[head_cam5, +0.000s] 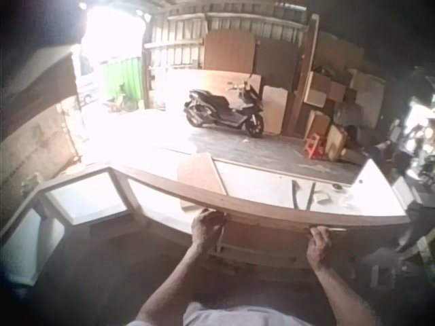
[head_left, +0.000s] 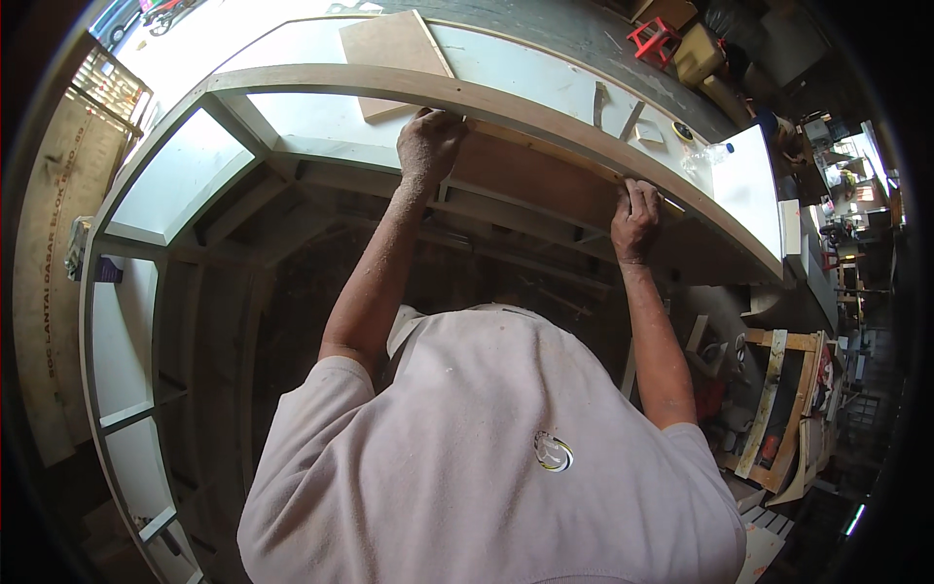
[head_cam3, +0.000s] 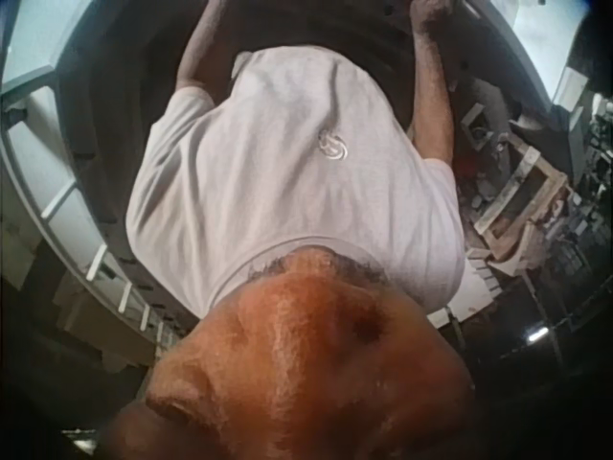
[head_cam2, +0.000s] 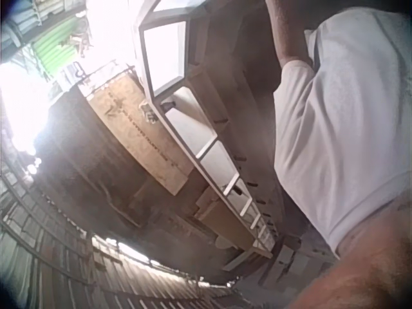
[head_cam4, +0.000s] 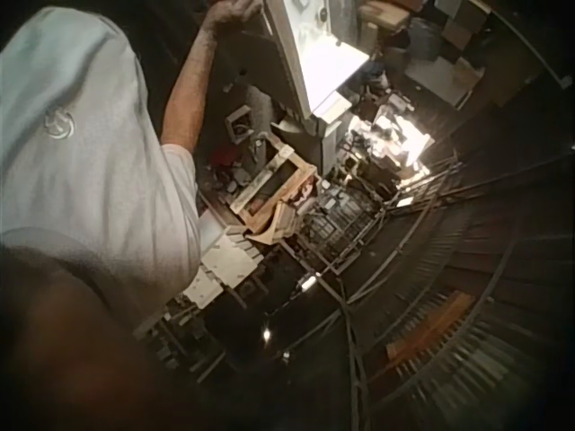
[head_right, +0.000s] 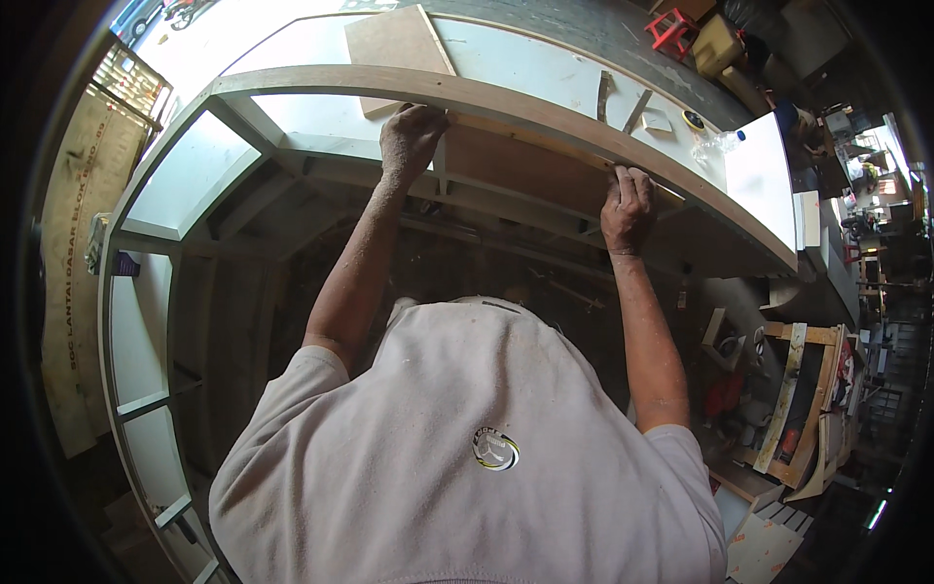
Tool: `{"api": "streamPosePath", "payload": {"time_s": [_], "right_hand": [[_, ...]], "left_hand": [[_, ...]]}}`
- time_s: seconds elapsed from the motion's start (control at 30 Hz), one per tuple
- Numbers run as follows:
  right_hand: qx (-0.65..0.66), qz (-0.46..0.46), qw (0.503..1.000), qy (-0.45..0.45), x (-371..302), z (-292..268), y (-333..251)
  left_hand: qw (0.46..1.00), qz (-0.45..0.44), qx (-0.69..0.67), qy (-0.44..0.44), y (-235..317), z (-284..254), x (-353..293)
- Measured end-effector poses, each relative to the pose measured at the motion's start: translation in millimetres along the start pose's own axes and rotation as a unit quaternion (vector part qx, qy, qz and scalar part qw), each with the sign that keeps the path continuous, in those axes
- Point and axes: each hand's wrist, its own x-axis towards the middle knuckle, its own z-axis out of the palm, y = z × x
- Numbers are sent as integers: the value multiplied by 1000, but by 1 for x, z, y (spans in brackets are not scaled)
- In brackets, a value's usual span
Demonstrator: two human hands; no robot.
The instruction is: The person holds and flips several wooden boards on a sawdust-covered table, then carries a board over to a white cabinet frame and places it inside as a shelf.
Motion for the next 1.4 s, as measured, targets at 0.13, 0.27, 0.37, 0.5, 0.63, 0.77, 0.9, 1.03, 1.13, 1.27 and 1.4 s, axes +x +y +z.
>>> {"api": "streamPosePath", "payload": {"time_s": [0.13,0.27,0.37,0.5,0.63,0.77,0.9,1.03,1.13,1.27,1.4], "right_hand": [[7,8,1000,-8,2,1,-8],[5,13,1000,-2,2,1,-9],[-3,18,1000,4,2,1,-9],[19,38,999,-4,7,-3,-11],[55,30,998,-17,7,-9,-13],[35,2,999,-41,8,-13,-4],[35,6,998,-46,11,-10,3],[53,15,998,-38,12,-5,6],[63,23,997,-32,12,-2,0],[67,19,997,-31,13,1,4],[70,5,997,-28,16,0,0]], "left_hand": [[999,-13,-39,-4,1,-2,0],[997,-51,-54,-1,2,1,0],[995,-57,-77,-6,1,2,1],[992,-74,-98,-3,-1,7,2],[994,-33,-105,23,-10,13,-1],[995,-21,-96,13,-9,11,-5],[993,-24,-116,-24,-4,3,-3],[988,-10,-142,-63,-2,-5,0],[992,4,-108,-57,-4,-7,2],[990,-3,-123,-62,-3,-7,3],[992,-5,-119,-52,1,-9,4]]}}
